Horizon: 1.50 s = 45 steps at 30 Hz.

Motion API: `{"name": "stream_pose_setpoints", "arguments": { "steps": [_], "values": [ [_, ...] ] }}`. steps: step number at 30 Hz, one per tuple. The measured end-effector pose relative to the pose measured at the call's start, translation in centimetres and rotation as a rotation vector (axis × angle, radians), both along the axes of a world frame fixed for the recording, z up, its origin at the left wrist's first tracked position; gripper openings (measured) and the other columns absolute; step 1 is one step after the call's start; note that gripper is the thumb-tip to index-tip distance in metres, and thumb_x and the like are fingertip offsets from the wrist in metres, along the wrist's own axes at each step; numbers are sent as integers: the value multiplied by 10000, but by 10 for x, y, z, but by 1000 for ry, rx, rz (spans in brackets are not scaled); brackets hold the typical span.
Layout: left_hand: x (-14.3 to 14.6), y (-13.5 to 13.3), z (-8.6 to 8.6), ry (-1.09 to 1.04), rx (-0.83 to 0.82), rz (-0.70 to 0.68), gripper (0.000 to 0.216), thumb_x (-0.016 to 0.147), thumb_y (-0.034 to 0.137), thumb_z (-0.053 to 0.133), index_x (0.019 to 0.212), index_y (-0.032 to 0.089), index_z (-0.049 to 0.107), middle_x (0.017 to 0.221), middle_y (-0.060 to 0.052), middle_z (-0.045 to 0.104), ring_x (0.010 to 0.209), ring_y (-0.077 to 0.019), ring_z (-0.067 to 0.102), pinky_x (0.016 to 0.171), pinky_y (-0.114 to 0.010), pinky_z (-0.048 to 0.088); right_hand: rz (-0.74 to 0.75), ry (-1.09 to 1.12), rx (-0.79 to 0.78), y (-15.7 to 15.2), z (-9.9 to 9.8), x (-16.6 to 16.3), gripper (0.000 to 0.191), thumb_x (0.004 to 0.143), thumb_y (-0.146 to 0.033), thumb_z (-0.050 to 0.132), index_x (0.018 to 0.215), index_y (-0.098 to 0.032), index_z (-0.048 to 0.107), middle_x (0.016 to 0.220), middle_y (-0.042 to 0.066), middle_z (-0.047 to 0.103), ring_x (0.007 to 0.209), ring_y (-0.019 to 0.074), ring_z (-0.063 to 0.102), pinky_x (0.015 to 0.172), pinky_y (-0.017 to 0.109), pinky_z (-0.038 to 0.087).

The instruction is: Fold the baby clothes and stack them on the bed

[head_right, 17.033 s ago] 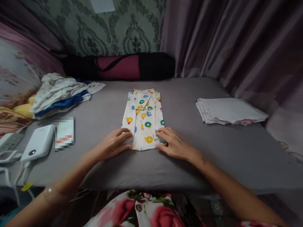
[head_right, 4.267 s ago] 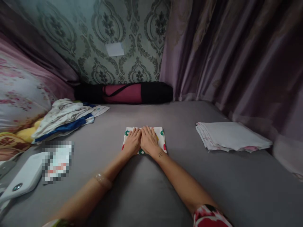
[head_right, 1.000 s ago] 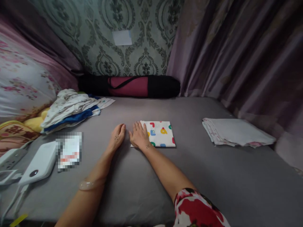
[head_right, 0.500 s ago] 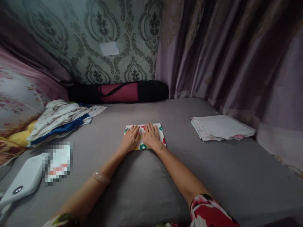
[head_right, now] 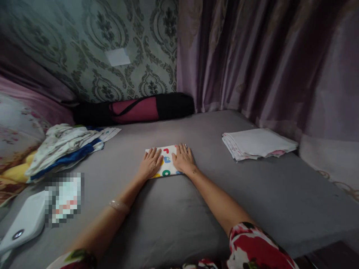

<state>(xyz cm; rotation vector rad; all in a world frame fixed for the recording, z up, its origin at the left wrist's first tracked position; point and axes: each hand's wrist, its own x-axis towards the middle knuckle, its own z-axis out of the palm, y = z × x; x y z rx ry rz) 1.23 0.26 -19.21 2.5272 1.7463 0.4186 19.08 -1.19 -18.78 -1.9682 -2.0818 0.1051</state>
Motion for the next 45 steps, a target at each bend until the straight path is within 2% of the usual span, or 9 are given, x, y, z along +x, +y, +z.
{"name": "stream_pose_setpoints", "arguments": {
  "steps": [10, 14, 18, 23, 29, 36, 40, 43, 45],
  "values": [
    [-6, 10, -2, -33, -89, 52, 543, 963, 435, 278, 1394, 124, 386, 1492, -179, 353, 1396, -289, 290, 1128, -465, 209, -37, 0, -33, 2, 0, 4, 594, 957, -403, 291, 1430, -49, 348, 1497, 187, 340, 1373, 291, 283, 1114, 451, 170],
    [-18, 35, 12, -113, -167, 91, 418, 923, 405, 374, 1216, 163, 548, 1318, -178, 542, 1235, -303, 492, 1027, -478, 345, 45, -7, -67, 18, 19, 22, 436, 975, -326, 270, 1247, -166, 572, 1290, 138, 571, 1206, 258, 476, 1054, 437, 264],
    [-30, 68, 29, -294, -390, 124, 318, 753, 327, 605, 1029, 176, 644, 1136, -140, 646, 1103, -284, 580, 902, -390, 453, 103, -19, -220, 43, 36, 41, 381, 952, -310, 364, 1230, -199, 600, 1292, 121, 557, 1225, 263, 462, 1031, 424, 301],
    [-36, 89, 36, -384, -537, 115, 321, 610, 270, 693, 912, 166, 657, 920, -81, 695, 771, -190, 657, 643, -254, 506, 139, 28, -365, 68, 44, 49, 379, 852, -304, 536, 1216, -234, 615, 1289, 95, 584, 1206, 281, 501, 1011, 436, 348],
    [-37, 79, 50, -485, -584, 76, 273, 592, 336, 702, 782, 166, 604, 712, -12, 644, 646, -139, 603, 554, -218, 450, 148, 181, -439, 75, 45, 52, 374, 738, -194, 589, 1106, -212, 656, 1072, 71, 696, 854, 200, 656, 715, 272, 493],
    [-38, 47, 102, -825, -721, -143, 293, 650, 310, 712, 875, 199, 560, 731, -3, 647, 650, -142, 622, 563, -248, 477, 188, 330, -424, 59, 69, 63, 419, 725, -150, 593, 1143, -150, 611, 1042, 82, 702, 838, 181, 653, 663, 241, 491],
    [-41, 40, 134, -806, -619, -195, 348, 688, 337, 706, 991, 189, 619, 854, -48, 696, 756, -173, 652, 681, -310, 532, 343, 523, -450, 48, 113, 79, 312, 730, -151, 589, 1027, -129, 680, 992, 48, 713, 876, 178, 648, 755, 251, 492],
    [-46, 34, 148, -803, -421, -259, 336, 724, 374, 680, 985, 165, 662, 907, -63, 706, 803, -189, 655, 753, -328, 535, 383, 559, -248, 38, 140, 87, 278, 756, -194, 588, 1008, -137, 690, 951, 31, 706, 886, 176, 631, 783, 258, 478],
    [-48, 28, 144, -795, -286, -295, 302, 750, 377, 655, 958, 159, 680, 920, -66, 712, 846, -201, 658, 804, -335, 527, 400, 517, -40, 26, 141, 88, 249, 784, -198, 574, 1002, -157, 688, 961, 31, 695, 909, 176, 615, 817, 276, 462]
  ]
}}
